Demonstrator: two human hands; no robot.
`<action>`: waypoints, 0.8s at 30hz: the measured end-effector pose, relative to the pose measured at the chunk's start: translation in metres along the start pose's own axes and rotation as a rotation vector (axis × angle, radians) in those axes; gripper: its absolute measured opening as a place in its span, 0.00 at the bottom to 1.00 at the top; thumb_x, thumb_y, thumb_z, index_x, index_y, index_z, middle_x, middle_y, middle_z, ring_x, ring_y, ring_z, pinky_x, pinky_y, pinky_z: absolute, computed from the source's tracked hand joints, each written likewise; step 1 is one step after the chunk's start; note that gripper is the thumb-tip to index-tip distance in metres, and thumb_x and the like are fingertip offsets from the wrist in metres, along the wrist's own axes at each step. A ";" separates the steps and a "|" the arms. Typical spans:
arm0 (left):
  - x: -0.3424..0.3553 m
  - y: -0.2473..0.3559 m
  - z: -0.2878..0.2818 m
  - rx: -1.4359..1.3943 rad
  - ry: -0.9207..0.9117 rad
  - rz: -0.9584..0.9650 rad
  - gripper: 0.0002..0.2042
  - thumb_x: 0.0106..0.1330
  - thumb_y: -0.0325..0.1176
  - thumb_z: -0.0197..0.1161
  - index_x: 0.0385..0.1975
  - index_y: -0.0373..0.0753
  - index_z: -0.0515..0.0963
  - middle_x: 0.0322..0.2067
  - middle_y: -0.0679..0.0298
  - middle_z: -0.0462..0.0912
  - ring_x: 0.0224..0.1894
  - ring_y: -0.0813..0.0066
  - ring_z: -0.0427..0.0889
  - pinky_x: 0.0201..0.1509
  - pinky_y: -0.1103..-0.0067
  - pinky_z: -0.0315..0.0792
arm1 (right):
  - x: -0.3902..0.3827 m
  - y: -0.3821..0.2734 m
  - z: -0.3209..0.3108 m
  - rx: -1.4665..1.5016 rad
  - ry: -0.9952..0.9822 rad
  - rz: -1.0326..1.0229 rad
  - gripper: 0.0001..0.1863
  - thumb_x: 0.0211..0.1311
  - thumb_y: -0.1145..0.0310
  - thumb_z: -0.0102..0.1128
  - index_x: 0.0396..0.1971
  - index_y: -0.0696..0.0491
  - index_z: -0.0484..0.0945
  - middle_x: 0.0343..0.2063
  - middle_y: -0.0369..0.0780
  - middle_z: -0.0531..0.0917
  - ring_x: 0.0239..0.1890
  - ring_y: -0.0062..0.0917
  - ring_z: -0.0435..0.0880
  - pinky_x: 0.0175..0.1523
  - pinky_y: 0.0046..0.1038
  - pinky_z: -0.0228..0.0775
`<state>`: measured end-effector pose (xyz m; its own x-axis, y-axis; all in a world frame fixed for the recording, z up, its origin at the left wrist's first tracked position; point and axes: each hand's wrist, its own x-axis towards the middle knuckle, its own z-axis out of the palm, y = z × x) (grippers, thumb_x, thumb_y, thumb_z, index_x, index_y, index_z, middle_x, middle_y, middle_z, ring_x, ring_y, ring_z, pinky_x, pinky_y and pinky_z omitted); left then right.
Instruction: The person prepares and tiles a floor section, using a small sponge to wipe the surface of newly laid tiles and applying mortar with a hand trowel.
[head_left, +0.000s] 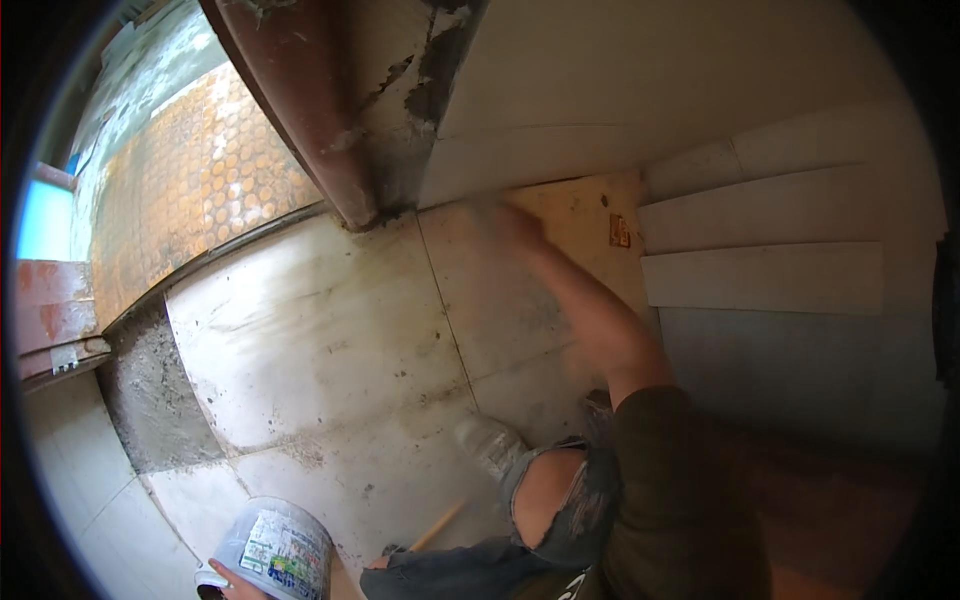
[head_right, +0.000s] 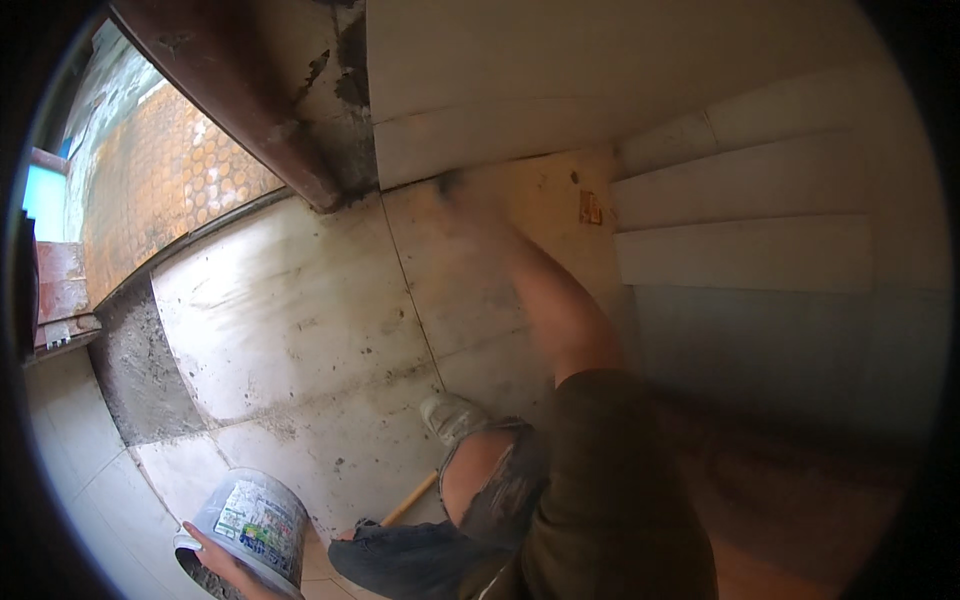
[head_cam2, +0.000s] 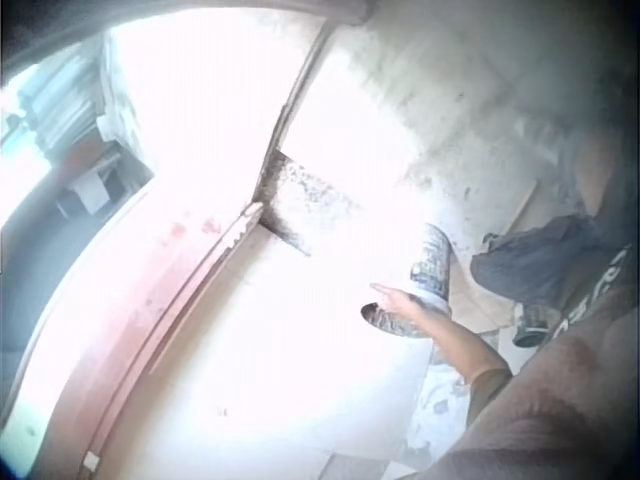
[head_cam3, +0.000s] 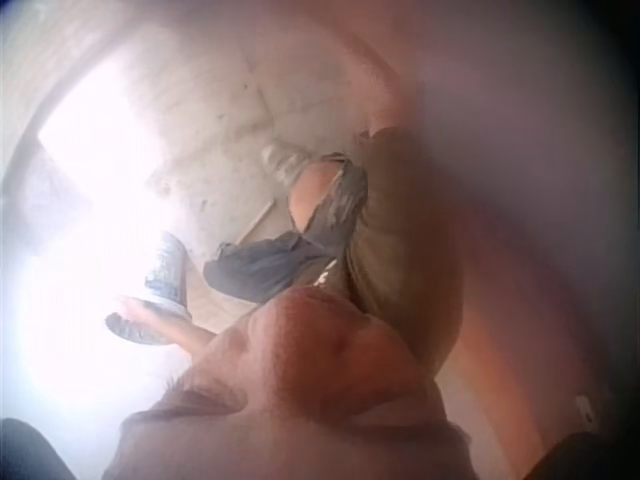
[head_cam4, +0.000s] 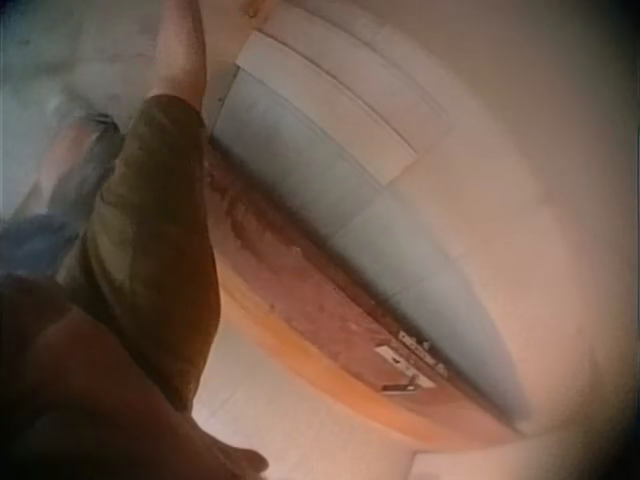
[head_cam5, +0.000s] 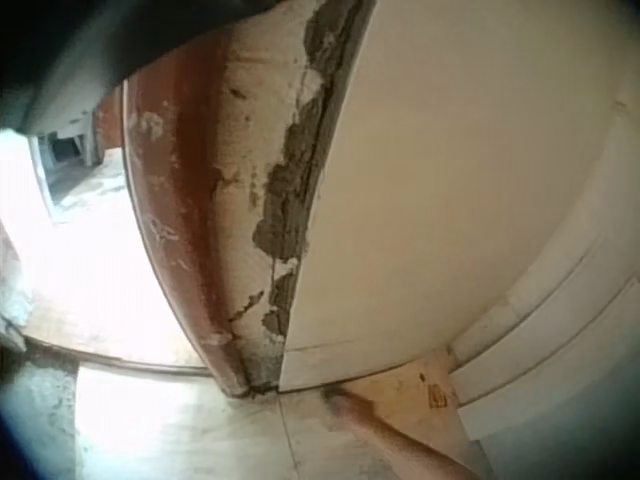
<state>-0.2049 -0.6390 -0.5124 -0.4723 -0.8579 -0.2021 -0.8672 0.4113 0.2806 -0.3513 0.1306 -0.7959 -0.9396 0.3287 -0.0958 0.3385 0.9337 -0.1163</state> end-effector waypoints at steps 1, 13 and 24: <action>-0.009 0.005 -0.001 -0.063 0.014 -0.007 0.44 0.54 0.69 0.53 0.50 0.25 0.72 0.49 0.46 0.76 0.50 0.55 0.76 0.54 0.70 0.69 | -0.006 -0.008 0.010 0.017 -0.023 -0.014 0.25 0.63 0.50 0.48 0.48 0.56 0.73 0.40 0.44 0.82 0.45 0.32 0.80 0.49 0.36 0.71; 0.001 -0.002 -0.012 0.059 0.103 -0.015 0.46 0.52 0.72 0.50 0.49 0.24 0.72 0.48 0.45 0.77 0.49 0.52 0.76 0.55 0.68 0.68 | -0.019 -0.080 -0.154 0.159 -0.405 0.322 0.18 0.63 0.58 0.50 0.45 0.56 0.76 0.39 0.43 0.82 0.42 0.32 0.81 0.48 0.36 0.71; -0.024 0.024 -0.002 -0.024 0.072 0.086 0.44 0.55 0.69 0.51 0.50 0.25 0.72 0.50 0.45 0.75 0.50 0.54 0.76 0.55 0.70 0.68 | -0.011 -0.106 -0.093 0.180 -0.324 0.188 0.18 0.62 0.63 0.48 0.49 0.54 0.73 0.48 0.47 0.76 0.52 0.40 0.75 0.53 0.40 0.69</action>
<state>-0.2138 -0.6087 -0.4991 -0.5318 -0.8399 -0.1084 -0.8193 0.4779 0.3169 -0.3813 0.0413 -0.6904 -0.8057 0.4024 -0.4347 0.5330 0.8127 -0.2355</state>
